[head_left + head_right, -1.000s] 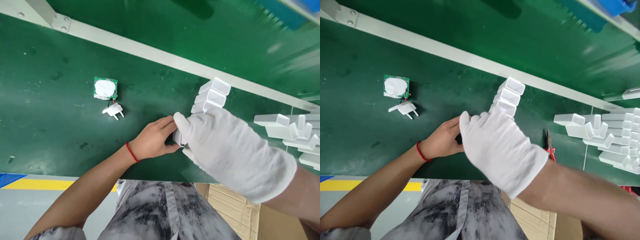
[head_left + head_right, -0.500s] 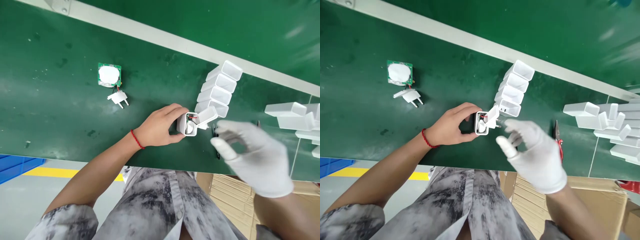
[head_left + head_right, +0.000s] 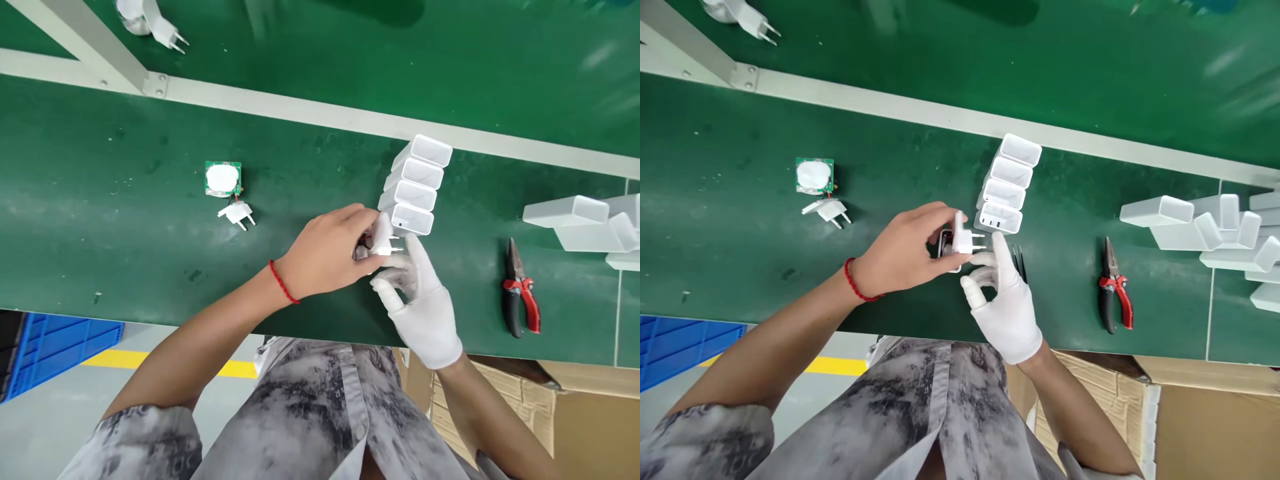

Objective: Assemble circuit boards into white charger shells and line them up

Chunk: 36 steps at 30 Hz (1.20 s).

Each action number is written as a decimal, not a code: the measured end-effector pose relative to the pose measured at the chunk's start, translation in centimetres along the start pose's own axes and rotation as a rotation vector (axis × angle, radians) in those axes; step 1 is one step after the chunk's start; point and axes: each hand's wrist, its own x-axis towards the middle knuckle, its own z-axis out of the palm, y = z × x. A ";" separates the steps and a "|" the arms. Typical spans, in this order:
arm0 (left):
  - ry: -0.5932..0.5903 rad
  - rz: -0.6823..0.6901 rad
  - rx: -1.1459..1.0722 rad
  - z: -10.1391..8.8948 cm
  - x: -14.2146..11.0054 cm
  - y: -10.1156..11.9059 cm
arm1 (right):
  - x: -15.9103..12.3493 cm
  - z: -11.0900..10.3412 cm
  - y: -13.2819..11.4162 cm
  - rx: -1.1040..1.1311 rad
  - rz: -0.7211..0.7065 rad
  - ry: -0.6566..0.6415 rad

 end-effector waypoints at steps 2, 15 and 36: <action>0.069 -0.054 -0.243 0.2 -0.3 -0.9 | 0.1 0.3 0.0 0.040 0.020 -0.034; 0.272 -0.160 -0.982 3.0 -1.6 -3.0 | 3.2 3.2 -0.8 0.080 0.037 0.032; 0.281 -0.176 -0.937 3.2 -1.7 -3.6 | 3.3 3.3 -1.4 0.080 0.118 0.040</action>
